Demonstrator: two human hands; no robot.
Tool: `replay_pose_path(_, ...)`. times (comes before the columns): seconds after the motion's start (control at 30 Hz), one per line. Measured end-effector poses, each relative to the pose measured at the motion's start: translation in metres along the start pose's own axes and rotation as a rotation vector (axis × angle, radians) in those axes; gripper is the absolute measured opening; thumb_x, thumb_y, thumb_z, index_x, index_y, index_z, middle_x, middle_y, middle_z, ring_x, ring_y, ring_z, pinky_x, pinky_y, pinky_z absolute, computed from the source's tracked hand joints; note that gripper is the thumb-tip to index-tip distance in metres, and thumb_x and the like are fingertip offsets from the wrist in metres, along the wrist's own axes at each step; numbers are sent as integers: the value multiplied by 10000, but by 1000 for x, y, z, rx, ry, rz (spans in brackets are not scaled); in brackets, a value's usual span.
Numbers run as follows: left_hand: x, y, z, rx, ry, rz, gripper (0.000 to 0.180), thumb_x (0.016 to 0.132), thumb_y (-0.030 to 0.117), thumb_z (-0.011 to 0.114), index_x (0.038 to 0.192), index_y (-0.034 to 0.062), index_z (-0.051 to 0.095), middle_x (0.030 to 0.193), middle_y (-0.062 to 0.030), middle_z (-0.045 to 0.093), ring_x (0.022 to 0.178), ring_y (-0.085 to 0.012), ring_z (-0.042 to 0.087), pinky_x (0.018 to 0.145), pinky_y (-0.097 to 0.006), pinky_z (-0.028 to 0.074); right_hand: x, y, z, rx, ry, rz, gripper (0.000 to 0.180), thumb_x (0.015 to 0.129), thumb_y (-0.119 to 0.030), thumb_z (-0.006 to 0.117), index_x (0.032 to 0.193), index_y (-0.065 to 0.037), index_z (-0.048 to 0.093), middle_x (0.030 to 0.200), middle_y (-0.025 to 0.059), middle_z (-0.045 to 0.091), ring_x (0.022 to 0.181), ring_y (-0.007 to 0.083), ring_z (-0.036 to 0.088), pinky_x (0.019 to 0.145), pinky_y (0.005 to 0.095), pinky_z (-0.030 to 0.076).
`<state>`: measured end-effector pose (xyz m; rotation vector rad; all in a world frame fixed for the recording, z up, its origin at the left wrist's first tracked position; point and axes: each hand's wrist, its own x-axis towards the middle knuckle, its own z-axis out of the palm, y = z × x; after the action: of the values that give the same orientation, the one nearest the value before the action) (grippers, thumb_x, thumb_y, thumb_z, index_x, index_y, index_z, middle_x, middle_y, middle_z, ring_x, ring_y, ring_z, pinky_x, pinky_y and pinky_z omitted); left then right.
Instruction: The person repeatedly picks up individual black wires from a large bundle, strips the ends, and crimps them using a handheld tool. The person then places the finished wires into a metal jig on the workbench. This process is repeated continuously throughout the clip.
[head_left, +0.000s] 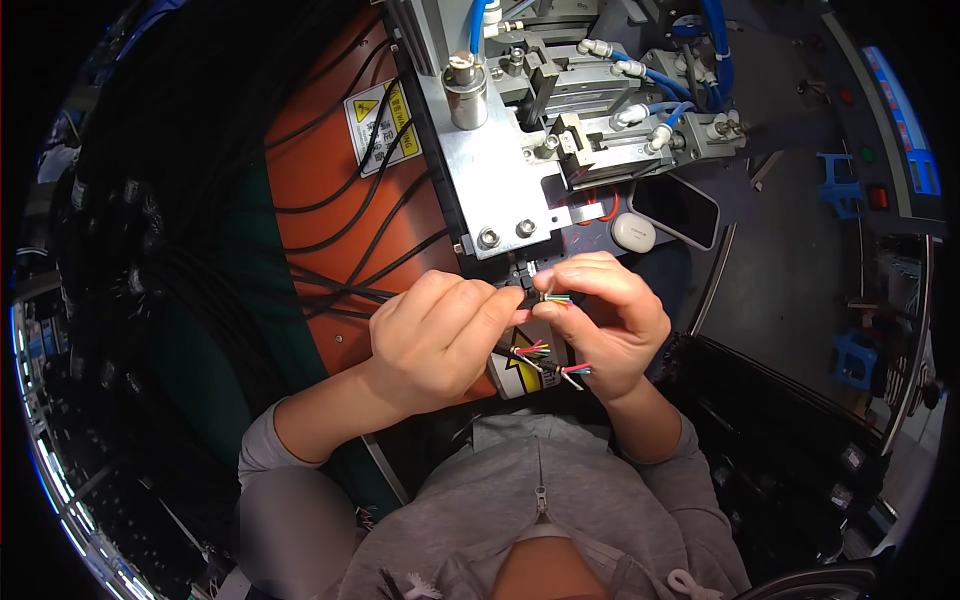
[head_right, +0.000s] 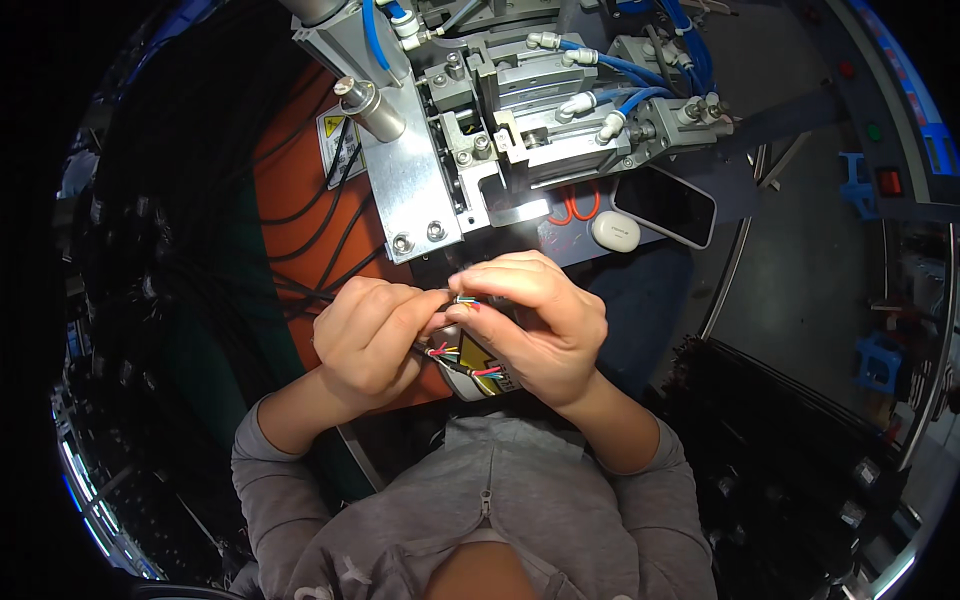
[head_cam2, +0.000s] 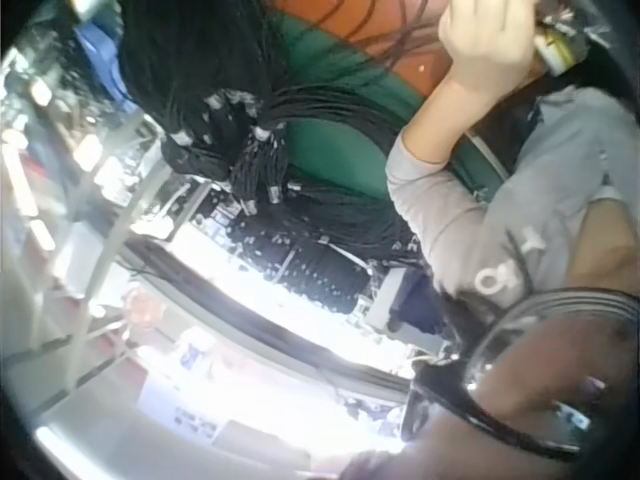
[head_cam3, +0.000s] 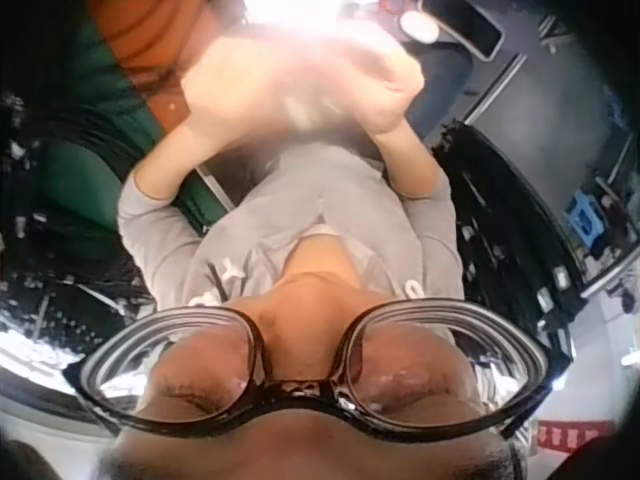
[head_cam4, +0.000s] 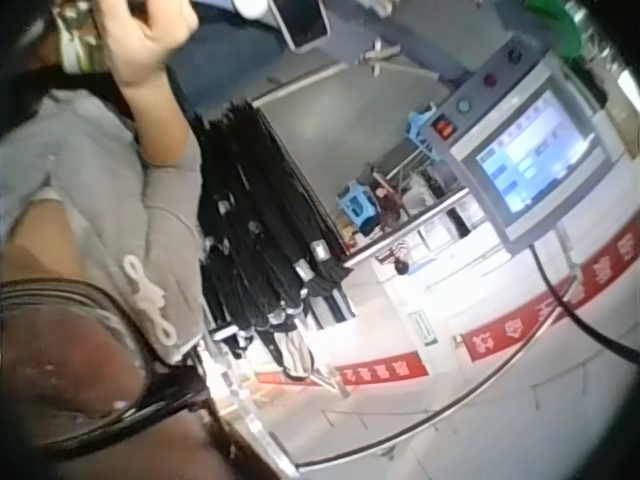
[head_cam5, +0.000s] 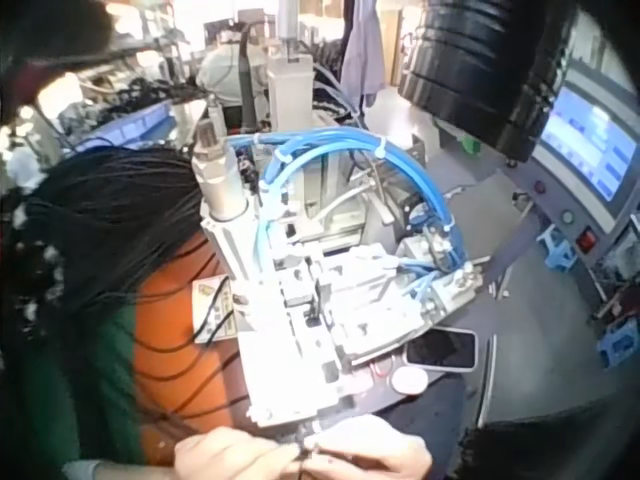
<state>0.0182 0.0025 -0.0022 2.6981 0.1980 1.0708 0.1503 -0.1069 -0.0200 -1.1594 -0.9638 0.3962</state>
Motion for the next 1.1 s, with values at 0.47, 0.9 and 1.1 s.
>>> replay_pose_path(0.47,-5,6,5,-33,-50,-33,176,715,103,677,871,31,636,717,-14,501,576,-123,496,440,-245,373,-4,5,2,-173,32,62,132,717,57,744,786,-5,650,831,105,640,709,169,590,644,257,459)
replay_pose_path(0.9,-9,5,6,128,-128,83,313,700,61,687,1011,87,710,726,9,578,537,-81,479,423,-213,351,7,8,-36,-181,-242,323,84,779,-22,704,828,29,658,789,97,650,758,171,615,709,282,479)
replay_pose_path(1.1,-8,12,8,223,-279,20,302,720,79,643,1017,83,696,694,20,461,545,-90,426,433,-220,344,7,18,-20,-595,-188,33,40,747,-2,669,764,-1,633,708,96,613,655,253,579,587,339,451)
